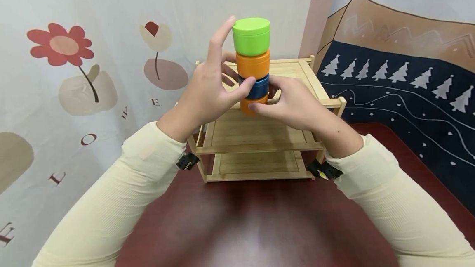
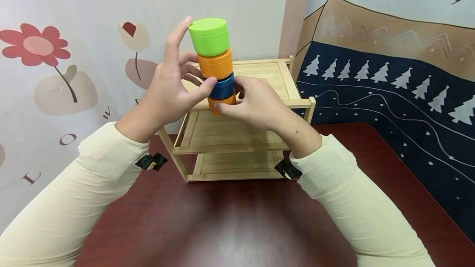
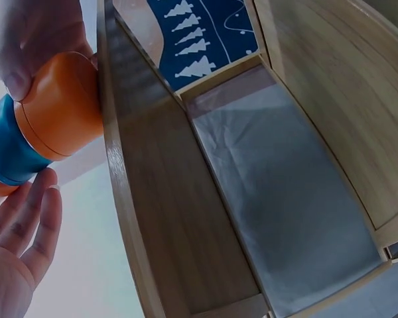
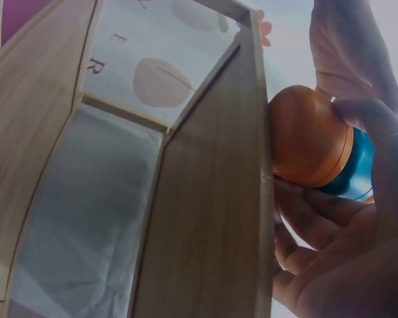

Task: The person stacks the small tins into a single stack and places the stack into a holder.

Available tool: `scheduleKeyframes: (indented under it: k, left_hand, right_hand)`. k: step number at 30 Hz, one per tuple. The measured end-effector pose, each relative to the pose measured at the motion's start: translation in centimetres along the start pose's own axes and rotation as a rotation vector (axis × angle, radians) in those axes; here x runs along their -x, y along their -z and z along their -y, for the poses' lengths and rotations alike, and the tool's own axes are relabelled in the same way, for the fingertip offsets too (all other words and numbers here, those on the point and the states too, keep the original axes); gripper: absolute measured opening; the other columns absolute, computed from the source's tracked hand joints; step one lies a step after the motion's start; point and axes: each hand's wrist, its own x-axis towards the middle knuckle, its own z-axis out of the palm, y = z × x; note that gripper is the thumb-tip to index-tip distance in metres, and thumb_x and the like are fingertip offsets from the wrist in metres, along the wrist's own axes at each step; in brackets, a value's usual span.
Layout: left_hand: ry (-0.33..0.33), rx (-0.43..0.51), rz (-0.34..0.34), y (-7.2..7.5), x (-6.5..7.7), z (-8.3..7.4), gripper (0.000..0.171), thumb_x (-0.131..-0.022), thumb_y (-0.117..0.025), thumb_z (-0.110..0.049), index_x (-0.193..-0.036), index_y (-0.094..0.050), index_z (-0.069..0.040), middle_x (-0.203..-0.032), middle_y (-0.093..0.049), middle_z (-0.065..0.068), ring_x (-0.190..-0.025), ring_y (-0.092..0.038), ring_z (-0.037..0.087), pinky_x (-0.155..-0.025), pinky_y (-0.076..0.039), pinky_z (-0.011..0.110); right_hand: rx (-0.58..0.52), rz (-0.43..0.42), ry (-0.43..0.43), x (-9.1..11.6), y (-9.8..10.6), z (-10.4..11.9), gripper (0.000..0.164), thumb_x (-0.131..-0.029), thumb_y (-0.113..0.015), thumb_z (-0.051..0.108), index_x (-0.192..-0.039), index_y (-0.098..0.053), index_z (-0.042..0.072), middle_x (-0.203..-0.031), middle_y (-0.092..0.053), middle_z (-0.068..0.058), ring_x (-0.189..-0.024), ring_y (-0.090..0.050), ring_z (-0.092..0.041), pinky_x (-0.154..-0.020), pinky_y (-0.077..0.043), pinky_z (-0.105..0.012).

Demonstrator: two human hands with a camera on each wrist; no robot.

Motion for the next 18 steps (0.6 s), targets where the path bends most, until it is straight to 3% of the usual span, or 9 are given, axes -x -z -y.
scheduleKeyframes:
  k: [18]
  left_hand:
    - [0.124,0.014,0.039,-0.3,-1.6,1.4,0.09,-0.092,-0.066,-0.037,-0.158,-0.004,-0.03,-0.117,-0.066,0.005,-0.079,-0.066,0.007,-0.073,-0.055,0.025]
  right_hand:
    - [-0.011,0.031,-0.045,-2.5,-0.1,-1.2,0.05,-0.088,-0.074,0.042,-0.127,-0.061,0.012,-0.103,-0.07,-0.004,-0.09,-0.061,-0.02,-0.074,-0.047,-0.035]
